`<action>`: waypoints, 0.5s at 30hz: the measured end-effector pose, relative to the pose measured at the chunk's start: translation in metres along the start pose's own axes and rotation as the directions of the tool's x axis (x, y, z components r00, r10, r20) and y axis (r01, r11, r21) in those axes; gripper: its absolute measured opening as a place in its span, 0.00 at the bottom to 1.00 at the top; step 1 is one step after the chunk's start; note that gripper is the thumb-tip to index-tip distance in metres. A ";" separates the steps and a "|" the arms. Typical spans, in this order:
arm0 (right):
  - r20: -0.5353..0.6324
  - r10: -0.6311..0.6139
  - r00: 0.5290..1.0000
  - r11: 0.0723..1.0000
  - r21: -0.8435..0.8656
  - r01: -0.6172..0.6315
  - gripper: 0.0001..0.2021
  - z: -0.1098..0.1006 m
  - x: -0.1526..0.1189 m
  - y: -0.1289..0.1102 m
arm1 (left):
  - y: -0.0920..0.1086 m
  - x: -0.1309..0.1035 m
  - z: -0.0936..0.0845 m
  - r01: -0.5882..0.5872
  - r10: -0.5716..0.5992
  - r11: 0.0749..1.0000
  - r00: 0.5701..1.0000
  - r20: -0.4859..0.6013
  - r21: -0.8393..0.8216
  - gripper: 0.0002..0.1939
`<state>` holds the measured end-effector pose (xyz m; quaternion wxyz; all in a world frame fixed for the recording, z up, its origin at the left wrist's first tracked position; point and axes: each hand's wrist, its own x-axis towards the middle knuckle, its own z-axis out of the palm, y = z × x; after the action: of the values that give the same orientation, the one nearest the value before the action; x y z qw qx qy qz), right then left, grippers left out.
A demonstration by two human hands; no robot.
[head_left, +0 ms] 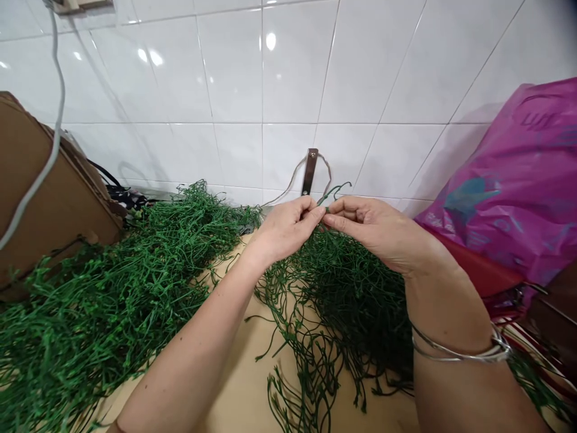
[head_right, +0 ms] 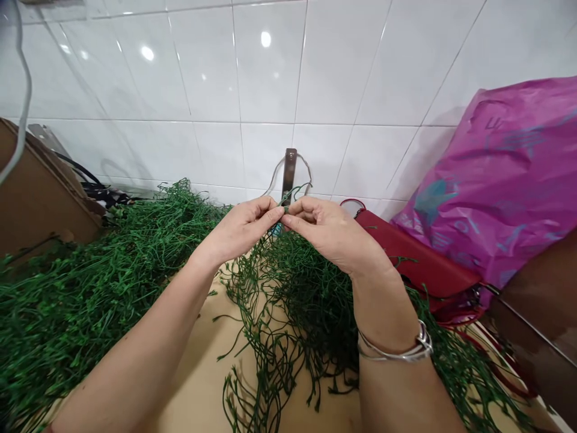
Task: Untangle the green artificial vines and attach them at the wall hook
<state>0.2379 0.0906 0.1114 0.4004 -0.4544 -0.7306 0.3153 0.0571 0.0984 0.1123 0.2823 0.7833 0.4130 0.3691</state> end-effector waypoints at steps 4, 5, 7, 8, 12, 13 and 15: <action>-0.023 -0.068 0.997 0.995 -0.069 0.066 0.12 0.001 0.002 -0.002 | -0.002 0.001 -0.004 -0.042 0.042 0.999 0.999 0.003 0.016 0.14; -0.021 -0.075 0.997 0.992 -0.098 0.073 0.11 0.002 0.002 -0.004 | -0.002 0.001 -0.005 -0.051 0.051 0.999 0.999 0.001 0.012 0.14; -0.017 -0.058 0.998 0.980 -0.194 0.053 0.09 0.005 0.001 -0.006 | -0.001 0.000 -0.005 -0.064 0.064 0.998 0.998 0.001 -0.005 0.15; -0.033 -0.044 0.999 0.963 -0.268 0.033 0.08 0.007 0.002 -0.007 | -0.001 0.000 -0.004 -0.072 0.072 0.997 0.997 0.000 -0.009 0.15; -0.171 -0.095 0.981 0.790 -0.613 -0.031 0.09 0.018 0.003 -0.002 | -0.001 0.000 0.002 -0.109 0.111 0.993 0.993 -0.038 0.051 0.16; -0.191 -0.106 0.976 0.741 -0.670 -0.051 0.10 0.021 0.004 0.000 | 0.000 -0.001 0.004 -0.110 0.115 0.991 0.992 -0.058 0.073 0.17; -0.196 -0.106 0.975 0.671 -0.737 -0.075 0.11 0.025 0.006 0.006 | 0.005 -0.003 0.008 -0.135 0.140 0.988 0.988 -0.070 0.069 0.17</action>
<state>0.2173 0.0959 0.0960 0.2633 -0.6038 -0.7497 -0.0641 0.0647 0.0919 0.1100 0.2154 0.8041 0.3799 0.4034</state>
